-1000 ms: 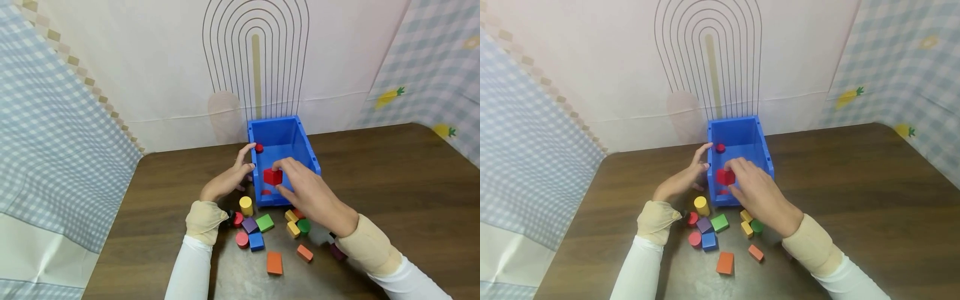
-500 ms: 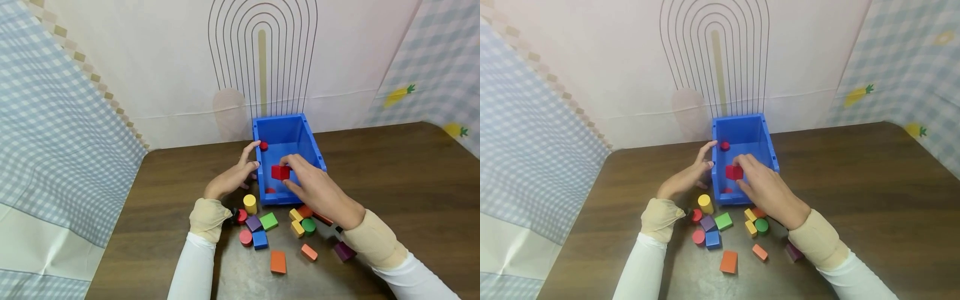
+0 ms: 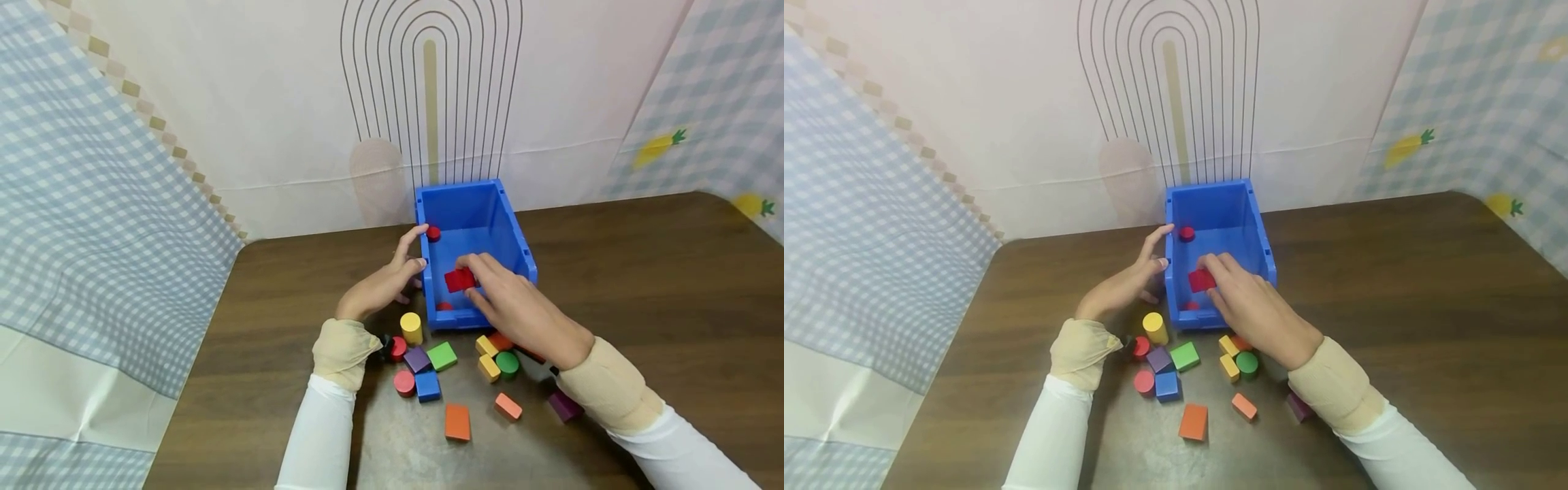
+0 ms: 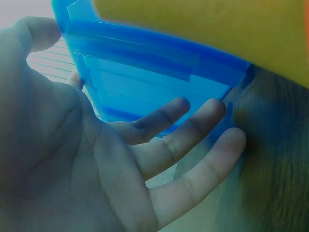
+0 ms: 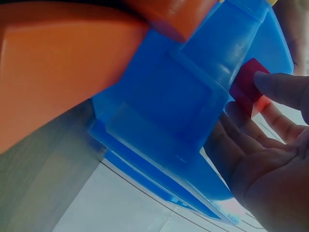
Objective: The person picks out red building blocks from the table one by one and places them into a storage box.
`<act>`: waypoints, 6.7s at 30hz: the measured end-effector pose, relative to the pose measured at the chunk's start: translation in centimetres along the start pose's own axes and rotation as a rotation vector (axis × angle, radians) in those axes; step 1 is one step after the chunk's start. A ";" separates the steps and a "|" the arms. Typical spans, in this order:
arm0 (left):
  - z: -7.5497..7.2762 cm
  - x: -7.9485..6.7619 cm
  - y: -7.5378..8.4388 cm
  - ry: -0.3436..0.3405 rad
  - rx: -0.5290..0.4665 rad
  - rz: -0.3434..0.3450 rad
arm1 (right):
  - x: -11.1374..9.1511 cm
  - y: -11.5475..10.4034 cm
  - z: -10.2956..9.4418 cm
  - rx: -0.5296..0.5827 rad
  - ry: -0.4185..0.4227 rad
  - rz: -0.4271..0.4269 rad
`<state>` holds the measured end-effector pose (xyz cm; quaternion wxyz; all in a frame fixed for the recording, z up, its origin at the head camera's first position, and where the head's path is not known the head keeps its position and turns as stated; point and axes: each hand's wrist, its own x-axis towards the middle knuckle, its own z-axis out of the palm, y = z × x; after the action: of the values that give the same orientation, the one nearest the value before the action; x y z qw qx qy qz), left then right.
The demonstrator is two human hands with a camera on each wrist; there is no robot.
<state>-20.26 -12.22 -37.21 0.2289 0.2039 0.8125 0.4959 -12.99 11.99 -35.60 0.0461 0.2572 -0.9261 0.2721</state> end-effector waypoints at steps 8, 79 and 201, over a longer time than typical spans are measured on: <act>-0.1 0.2 0.2 0.006 -0.001 0.008 | 0.2 0.3 0.2 -0.037 0.016 -0.028; -0.3 0.4 -0.1 -0.002 0.006 0.005 | 1.6 1.2 2.6 0.061 0.039 0.116; -0.1 0.2 -0.1 0.024 0.001 -0.007 | 4.0 0.1 1.2 -0.098 -0.165 0.260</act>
<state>-20.52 -12.27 -37.32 0.2209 0.1952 0.8161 0.4970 -16.38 9.60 -35.75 -0.0530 0.1542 -0.9644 0.2084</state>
